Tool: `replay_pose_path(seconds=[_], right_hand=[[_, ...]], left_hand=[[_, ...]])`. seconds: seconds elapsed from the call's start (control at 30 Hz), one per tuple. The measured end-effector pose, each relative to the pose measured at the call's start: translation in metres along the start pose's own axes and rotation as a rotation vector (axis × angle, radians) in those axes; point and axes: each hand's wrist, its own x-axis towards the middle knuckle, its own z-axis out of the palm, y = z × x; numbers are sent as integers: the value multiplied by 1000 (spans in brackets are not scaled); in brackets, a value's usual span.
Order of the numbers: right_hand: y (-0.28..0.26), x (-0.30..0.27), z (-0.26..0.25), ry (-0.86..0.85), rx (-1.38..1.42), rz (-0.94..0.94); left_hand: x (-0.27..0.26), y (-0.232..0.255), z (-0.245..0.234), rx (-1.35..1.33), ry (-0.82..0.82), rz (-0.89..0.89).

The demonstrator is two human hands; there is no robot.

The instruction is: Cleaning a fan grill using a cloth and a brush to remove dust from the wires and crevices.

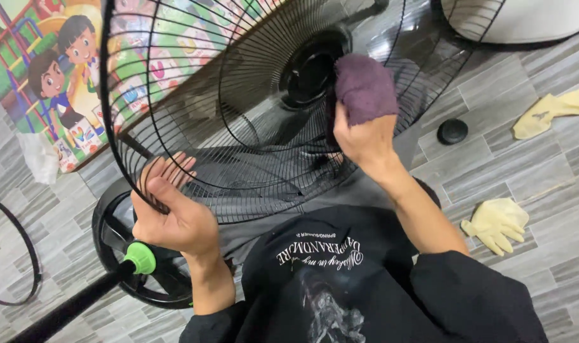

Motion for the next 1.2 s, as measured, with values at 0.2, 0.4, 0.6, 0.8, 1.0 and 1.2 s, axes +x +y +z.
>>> replay_pose_path(seconds=[0.2,0.4,0.6,0.8,1.0,1.2], right_hand=[[9,-84,47,-6,128,259],[10,-36,29,90,45,206],[-32,18,-6,77,202,147],[-22,-48,35,-26,248,353],[-28,-40,37,10,442,443],[28,-32,43,238,308,212]], left_hand=[[4,-25,5,-120,98,179],[0,-23,6,-159,117,166],[-2,-18,7,-139,126,197],[-2,-17,6,-87,152,216],[-5,-18,5,-139,173,213],[-8,-20,11,-151,175,205]])
